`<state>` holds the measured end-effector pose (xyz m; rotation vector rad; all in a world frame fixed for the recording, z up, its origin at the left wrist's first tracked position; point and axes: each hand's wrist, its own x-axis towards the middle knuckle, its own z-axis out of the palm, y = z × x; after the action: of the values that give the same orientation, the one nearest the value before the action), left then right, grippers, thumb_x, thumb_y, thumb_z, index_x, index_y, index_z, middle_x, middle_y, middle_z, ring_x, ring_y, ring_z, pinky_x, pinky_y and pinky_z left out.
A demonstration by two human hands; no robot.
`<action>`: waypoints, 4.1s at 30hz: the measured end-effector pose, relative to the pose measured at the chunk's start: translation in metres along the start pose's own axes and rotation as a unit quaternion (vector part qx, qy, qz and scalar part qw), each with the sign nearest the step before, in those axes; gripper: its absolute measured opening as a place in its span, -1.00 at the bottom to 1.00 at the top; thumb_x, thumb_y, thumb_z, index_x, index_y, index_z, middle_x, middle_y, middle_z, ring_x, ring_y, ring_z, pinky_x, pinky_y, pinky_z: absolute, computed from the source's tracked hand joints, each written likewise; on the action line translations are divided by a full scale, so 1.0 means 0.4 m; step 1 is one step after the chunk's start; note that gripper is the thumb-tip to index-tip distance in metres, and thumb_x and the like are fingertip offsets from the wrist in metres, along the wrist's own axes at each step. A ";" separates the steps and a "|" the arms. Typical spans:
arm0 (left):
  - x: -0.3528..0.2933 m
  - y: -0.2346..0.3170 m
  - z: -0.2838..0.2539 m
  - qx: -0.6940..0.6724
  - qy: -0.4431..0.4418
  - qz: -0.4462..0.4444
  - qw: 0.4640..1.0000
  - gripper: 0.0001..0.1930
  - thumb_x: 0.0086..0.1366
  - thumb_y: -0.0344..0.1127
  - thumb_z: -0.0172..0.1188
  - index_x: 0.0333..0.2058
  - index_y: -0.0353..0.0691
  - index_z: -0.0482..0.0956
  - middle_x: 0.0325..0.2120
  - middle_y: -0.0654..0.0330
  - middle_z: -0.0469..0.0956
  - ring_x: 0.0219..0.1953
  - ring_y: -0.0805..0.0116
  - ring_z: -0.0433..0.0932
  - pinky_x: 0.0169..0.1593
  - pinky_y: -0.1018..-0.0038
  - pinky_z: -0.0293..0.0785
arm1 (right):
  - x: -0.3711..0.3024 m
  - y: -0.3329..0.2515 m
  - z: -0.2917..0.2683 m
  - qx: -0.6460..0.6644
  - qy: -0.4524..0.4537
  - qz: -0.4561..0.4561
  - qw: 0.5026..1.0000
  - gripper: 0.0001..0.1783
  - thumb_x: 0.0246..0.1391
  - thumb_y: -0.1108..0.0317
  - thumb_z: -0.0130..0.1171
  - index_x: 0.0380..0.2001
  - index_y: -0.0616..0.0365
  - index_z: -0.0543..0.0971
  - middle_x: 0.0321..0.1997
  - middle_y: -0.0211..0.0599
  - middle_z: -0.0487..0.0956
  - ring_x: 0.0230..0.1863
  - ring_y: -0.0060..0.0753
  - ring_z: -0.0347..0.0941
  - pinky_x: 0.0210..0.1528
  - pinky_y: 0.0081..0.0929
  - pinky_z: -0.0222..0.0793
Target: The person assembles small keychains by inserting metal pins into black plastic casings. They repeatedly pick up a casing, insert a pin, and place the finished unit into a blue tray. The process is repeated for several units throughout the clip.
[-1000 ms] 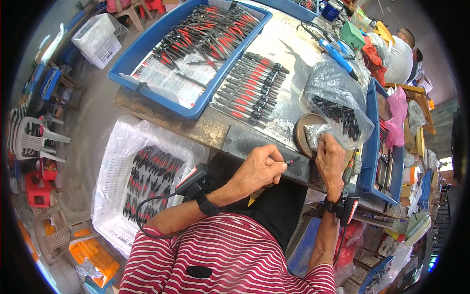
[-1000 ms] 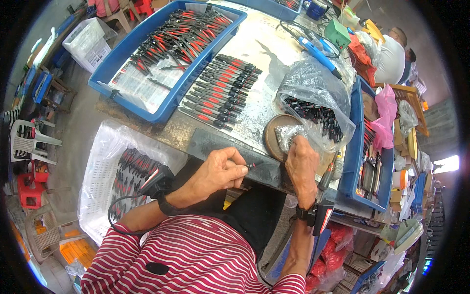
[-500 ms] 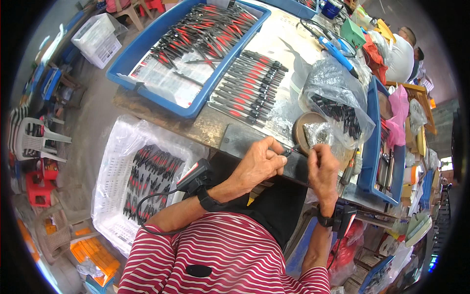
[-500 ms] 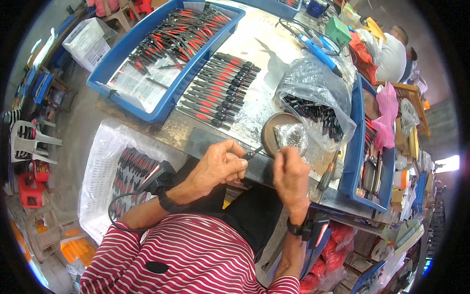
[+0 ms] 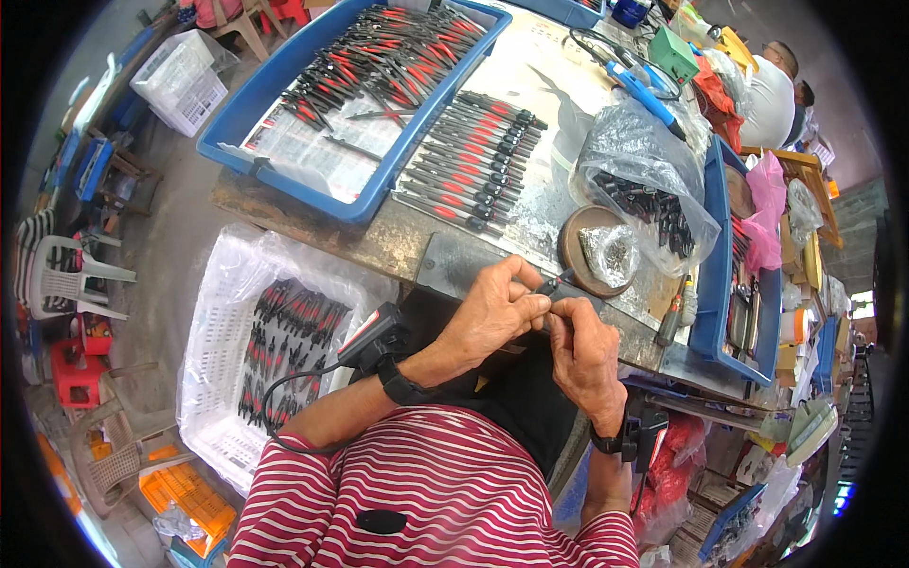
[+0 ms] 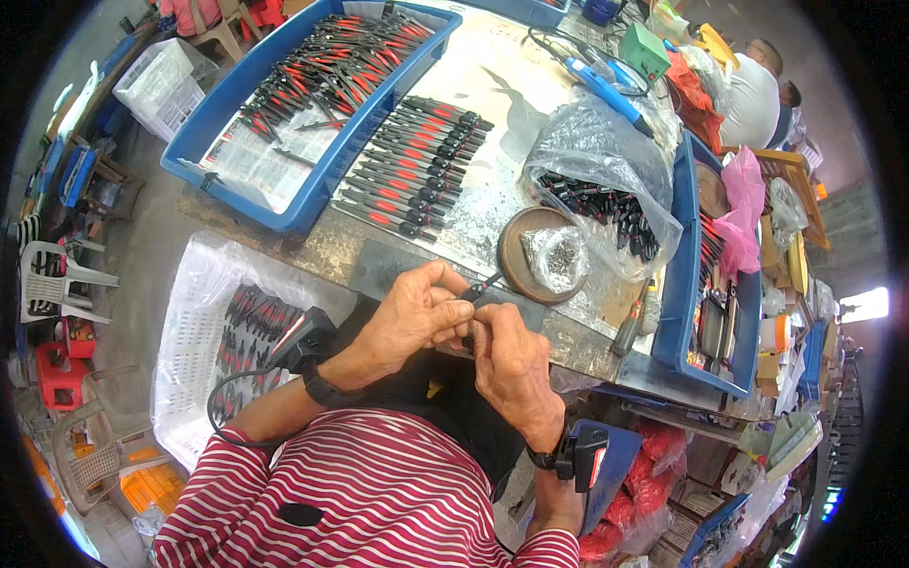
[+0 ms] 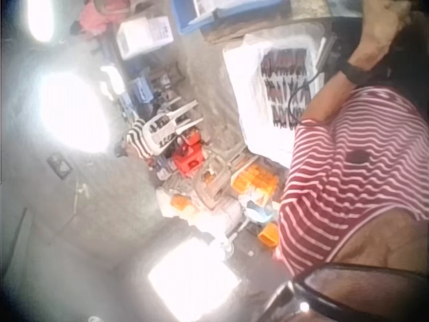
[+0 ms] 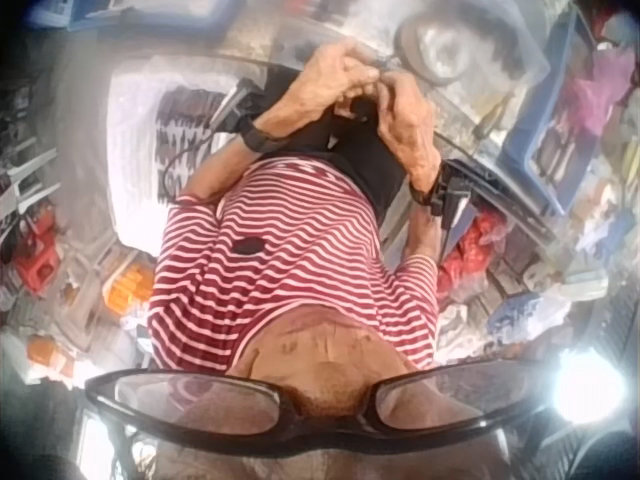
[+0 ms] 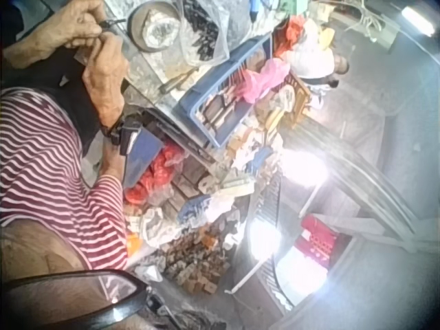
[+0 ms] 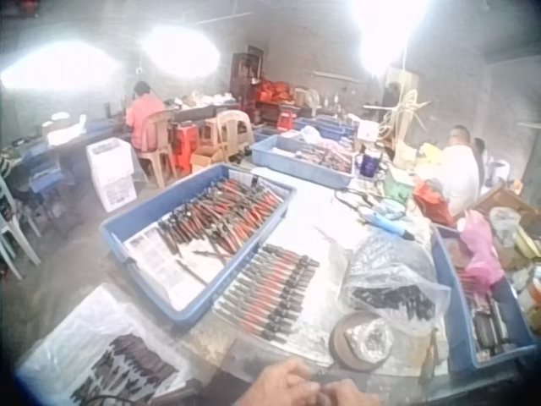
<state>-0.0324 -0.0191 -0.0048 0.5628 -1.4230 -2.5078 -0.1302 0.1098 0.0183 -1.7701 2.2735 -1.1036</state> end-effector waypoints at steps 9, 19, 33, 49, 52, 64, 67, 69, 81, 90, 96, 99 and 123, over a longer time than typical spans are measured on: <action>-0.015 0.011 0.004 0.039 0.020 0.006 0.999 -0.79 0.26 -0.38 0.10 -0.19 -0.30 0.32 -0.58 0.22 0.49 -0.62 0.65 0.28 -0.61 0.70 0.14 | -0.009 -0.008 0.029 0.124 0.081 0.121 0.982 -0.95 0.13 0.55 0.04 -0.32 0.27 0.44 -0.60 -0.31 0.44 -0.64 -0.49 0.37 -0.60 -0.56 0.25; -0.013 0.002 0.005 0.065 0.014 0.001 0.998 -0.84 0.25 -0.42 0.07 -0.23 -0.30 0.32 -0.58 0.22 0.46 -0.63 0.63 0.27 -0.61 0.71 0.15 | -0.008 0.011 0.058 0.170 0.133 0.177 0.960 -0.93 0.07 0.57 0.09 -0.33 0.29 0.46 -0.57 -0.24 0.49 -0.60 -0.49 0.43 -0.55 -0.52 0.31; -0.005 -0.017 0.012 0.138 0.045 0.016 0.989 -0.90 0.25 -0.50 0.02 -0.26 -0.32 0.32 -0.60 0.27 0.43 -0.61 0.64 0.29 -0.57 0.70 0.18 | -0.009 0.025 0.073 0.007 0.149 0.053 0.987 -0.87 -0.04 0.62 0.11 -0.36 0.28 0.45 -0.53 -0.07 0.49 -0.54 -0.04 0.48 -0.53 -0.34 0.36; -0.031 0.007 0.034 0.133 0.014 -0.008 0.991 -0.92 0.17 -0.56 0.02 -0.34 -0.41 0.34 -0.60 0.17 0.51 -0.54 0.56 0.47 -0.46 0.61 0.41 | -0.033 0.017 0.036 0.504 0.068 0.294 0.809 -0.74 0.09 0.48 0.10 -0.15 0.36 0.41 -0.52 -0.35 0.48 -0.58 -0.62 0.41 -0.61 -0.72 0.26; -0.037 0.010 0.035 0.115 -0.020 -0.026 0.993 -0.92 0.17 -0.54 0.04 -0.34 -0.38 0.36 -0.61 0.19 0.49 -0.59 0.59 0.41 -0.54 0.65 0.31 | -0.049 0.026 0.034 0.507 0.063 0.292 0.808 -0.75 0.09 0.48 0.10 -0.16 0.36 0.43 -0.57 -0.36 0.46 -0.60 -0.63 0.39 -0.61 -0.72 0.24; -0.037 0.008 0.043 0.040 -0.075 -0.126 0.988 -0.83 0.24 -0.35 0.11 -0.31 -0.32 0.38 -0.63 0.22 0.44 -0.68 0.68 0.20 -0.64 0.72 0.04 | -0.104 0.049 0.038 0.549 0.093 0.283 0.781 -0.79 0.21 0.35 0.04 -0.27 0.33 0.50 -0.62 -0.44 0.42 -0.66 -0.70 0.26 -0.65 -0.75 0.10; -0.036 0.005 0.042 0.031 -0.079 -0.131 0.988 -0.80 0.26 -0.28 0.13 -0.32 -0.30 0.38 -0.63 0.22 0.43 -0.68 0.69 0.20 -0.65 0.73 0.02 | -0.107 0.045 0.039 0.527 0.097 0.278 0.797 -0.80 0.21 0.35 0.05 -0.29 0.31 0.51 -0.64 -0.48 0.41 -0.67 -0.73 0.24 -0.65 -0.77 0.06; -0.037 0.001 0.042 0.033 -0.075 -0.133 0.988 -0.80 0.26 -0.27 0.13 -0.33 -0.29 0.39 -0.64 0.23 0.42 -0.70 0.70 0.19 -0.67 0.73 0.00 | -0.108 0.044 0.038 0.525 0.093 0.280 0.798 -0.80 0.21 0.35 0.05 -0.30 0.31 0.51 -0.65 -0.49 0.40 -0.68 -0.74 0.22 -0.65 -0.77 0.04; -0.052 0.001 0.041 -0.005 -0.054 -0.211 0.976 -0.77 0.23 -0.22 0.16 -0.40 -0.24 0.36 -0.69 0.22 0.38 -0.77 0.71 0.09 -0.72 0.71 -0.12 | -0.110 0.051 0.038 0.553 0.053 0.275 0.784 -0.80 0.19 0.35 0.03 -0.38 0.29 0.52 -0.71 -0.62 0.26 -0.72 -0.81 0.02 -0.67 -0.75 -0.12; -0.049 -0.004 0.031 -0.074 -0.059 -0.243 0.965 -0.78 0.24 -0.24 0.14 -0.46 -0.19 0.32 -0.67 0.19 0.39 -0.80 0.70 0.09 -0.76 0.72 -0.12 | -0.107 0.022 0.049 0.578 0.079 0.295 0.756 -0.76 0.22 0.29 0.03 -0.41 0.25 0.51 -0.72 -0.69 0.21 -0.72 -0.84 -0.05 -0.68 -0.75 -0.18; -0.053 -0.010 0.032 -0.101 -0.066 -0.256 0.959 -0.79 0.24 -0.25 0.13 -0.49 -0.17 0.32 -0.68 0.18 0.39 -0.80 0.69 0.09 -0.76 0.72 -0.11 | -0.112 0.024 0.059 0.564 0.096 0.268 0.775 -0.75 0.22 0.26 0.05 -0.42 0.23 0.51 -0.71 -0.68 0.20 -0.72 -0.85 -0.06 -0.68 -0.75 -0.19; -0.054 -0.013 0.036 -0.097 -0.061 -0.249 0.962 -0.79 0.23 -0.25 0.13 -0.49 -0.17 0.32 -0.68 0.18 0.38 -0.80 0.69 0.08 -0.76 0.72 -0.11 | -0.116 0.022 0.066 0.568 0.110 0.267 0.771 -0.75 0.21 0.26 0.06 -0.43 0.23 0.51 -0.71 -0.68 0.20 -0.72 -0.85 -0.05 -0.68 -0.75 -0.18; -0.055 -0.016 0.040 -0.071 -0.059 -0.241 0.966 -0.77 0.21 -0.24 0.14 -0.52 -0.13 0.29 -0.70 0.30 0.31 -0.77 0.71 0.06 -0.73 0.72 -0.16 | -0.122 0.030 0.083 0.587 0.137 0.240 0.761 -0.70 0.19 0.21 0.10 -0.43 0.27 0.50 -0.71 -0.67 0.21 -0.70 -0.83 -0.04 -0.66 -0.73 -0.20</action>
<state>-0.0191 0.0044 0.0019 0.8276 -1.2447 -3.0369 -0.1084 0.1366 -0.0310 -0.5050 1.2786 -2.0174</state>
